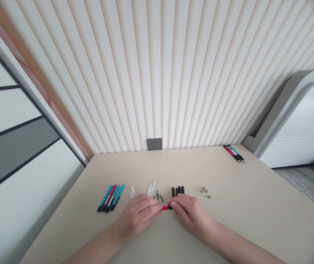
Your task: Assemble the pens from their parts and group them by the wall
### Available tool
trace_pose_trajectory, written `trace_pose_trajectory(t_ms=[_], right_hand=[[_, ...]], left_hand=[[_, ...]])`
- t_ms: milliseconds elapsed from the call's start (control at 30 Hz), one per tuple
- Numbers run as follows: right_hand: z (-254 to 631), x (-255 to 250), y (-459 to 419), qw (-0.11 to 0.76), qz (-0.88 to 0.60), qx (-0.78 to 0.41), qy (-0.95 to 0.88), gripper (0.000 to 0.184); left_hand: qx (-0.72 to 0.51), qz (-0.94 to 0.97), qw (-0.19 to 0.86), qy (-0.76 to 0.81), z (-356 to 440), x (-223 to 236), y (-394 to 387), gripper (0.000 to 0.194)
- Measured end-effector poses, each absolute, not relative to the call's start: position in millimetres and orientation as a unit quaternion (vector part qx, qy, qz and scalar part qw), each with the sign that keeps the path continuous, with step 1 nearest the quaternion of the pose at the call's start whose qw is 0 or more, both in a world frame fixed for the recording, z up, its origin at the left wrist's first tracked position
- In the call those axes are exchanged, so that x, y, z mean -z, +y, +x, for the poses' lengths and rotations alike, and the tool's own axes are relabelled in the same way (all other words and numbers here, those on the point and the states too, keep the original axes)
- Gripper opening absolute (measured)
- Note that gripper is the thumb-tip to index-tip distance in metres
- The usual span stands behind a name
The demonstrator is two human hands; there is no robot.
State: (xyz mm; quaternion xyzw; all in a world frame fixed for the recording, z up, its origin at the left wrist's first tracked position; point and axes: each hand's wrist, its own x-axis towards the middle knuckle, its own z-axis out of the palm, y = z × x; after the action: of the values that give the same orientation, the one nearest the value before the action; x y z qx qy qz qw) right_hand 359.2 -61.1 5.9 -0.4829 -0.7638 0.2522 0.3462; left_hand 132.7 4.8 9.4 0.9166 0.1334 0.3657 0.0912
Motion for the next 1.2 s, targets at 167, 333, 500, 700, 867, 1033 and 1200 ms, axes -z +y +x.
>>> trace_pose_trajectory(t_ms=[167, 333, 500, 700, 867, 1033, 1200], right_hand=[[362, -4, -76, 0.342, -0.466, -0.324, -0.749, 0.03], [366, -2, -76, 0.335, -0.477, -0.335, -0.74, 0.019], [370, 1, -72, 0.327, -0.48, -0.322, -0.748, 0.03], [377, -2, -70, 0.331, -0.51, -0.279, -0.743, 0.023], [378, 0, -67, 0.288, -0.511, -0.238, -0.774, 0.044], [384, -2, -66, 0.309, -0.511, -0.221, -0.771, 0.023], [388, -4, -66, 0.324, -0.462, -0.192, -0.803, 0.019]], left_hand=[[-0.339, 0.929, 0.047, 0.144, 129, -12, -1, 0.016], [-0.333, 0.933, 0.035, 0.13, 129, -12, -4, 0.017], [-0.335, 0.931, 0.045, 0.14, 130, -11, -5, 0.015], [-0.358, 0.916, 0.072, 0.165, 130, -3, 2, 0.018], [-0.351, 0.923, 0.054, 0.146, 132, -6, 1, 0.017], [-0.354, 0.92, 0.064, 0.158, 131, -7, 1, 0.017], [-0.36, 0.913, 0.09, 0.167, 130, -3, 1, 0.017]])
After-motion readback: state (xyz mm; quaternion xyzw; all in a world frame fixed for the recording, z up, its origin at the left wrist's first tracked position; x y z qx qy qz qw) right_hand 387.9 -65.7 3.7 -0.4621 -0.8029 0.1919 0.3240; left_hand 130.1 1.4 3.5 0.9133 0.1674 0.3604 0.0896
